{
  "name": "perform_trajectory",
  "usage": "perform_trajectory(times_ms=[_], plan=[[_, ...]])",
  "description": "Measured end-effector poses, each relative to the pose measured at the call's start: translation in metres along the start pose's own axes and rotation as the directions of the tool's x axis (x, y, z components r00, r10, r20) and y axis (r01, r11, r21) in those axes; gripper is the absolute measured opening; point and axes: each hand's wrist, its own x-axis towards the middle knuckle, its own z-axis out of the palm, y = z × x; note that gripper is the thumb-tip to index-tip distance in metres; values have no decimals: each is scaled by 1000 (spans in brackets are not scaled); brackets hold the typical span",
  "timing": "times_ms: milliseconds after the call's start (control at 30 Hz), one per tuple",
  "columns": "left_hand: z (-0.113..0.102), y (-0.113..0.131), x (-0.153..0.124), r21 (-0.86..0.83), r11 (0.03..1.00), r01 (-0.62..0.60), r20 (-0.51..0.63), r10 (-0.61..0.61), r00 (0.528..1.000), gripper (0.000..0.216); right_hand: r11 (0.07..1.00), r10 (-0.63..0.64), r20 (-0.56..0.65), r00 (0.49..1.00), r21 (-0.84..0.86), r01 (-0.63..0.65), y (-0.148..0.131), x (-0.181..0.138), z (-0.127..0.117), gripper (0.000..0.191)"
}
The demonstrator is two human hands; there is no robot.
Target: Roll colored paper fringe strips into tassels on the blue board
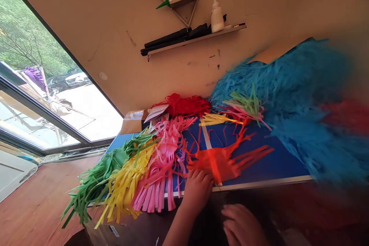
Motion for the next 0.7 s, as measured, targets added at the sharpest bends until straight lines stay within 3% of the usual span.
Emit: perform_trajectory(times_ms=[100, 200, 333, 433, 600, 700], plan=[[0, -5, 3, 77, 996, -54, 24, 52, 998, 11, 999, -2, -9, 1000, -49, 2, -3, 4, 17, 17], [-13, -8, 10, 71, 994, -79, 139, 68, 988, 9, 985, 98, 25, 995, -142, -94, 6, 8, 27, 17], [-30, -7, 21, 88, 981, -172, 244, 147, 959, 34, 945, 221, 23, 975, -250, -209, 20, -1, 31, 17], [-28, -3, 24, 84, 962, -259, 284, 226, 932, 35, 915, 279, 2, 960, -302, -266, 27, -11, 30, 19], [-16, 2, 23, 106, 944, -312, 308, 267, 913, 23, 921, 267, 43, 963, -307, -241, 34, -10, 25, 22], [-14, -2, 24, 149, 943, -299, 305, 244, 921, 25, 954, 223, 50, 974, -218, -207, 38, -3, 22, 18]])
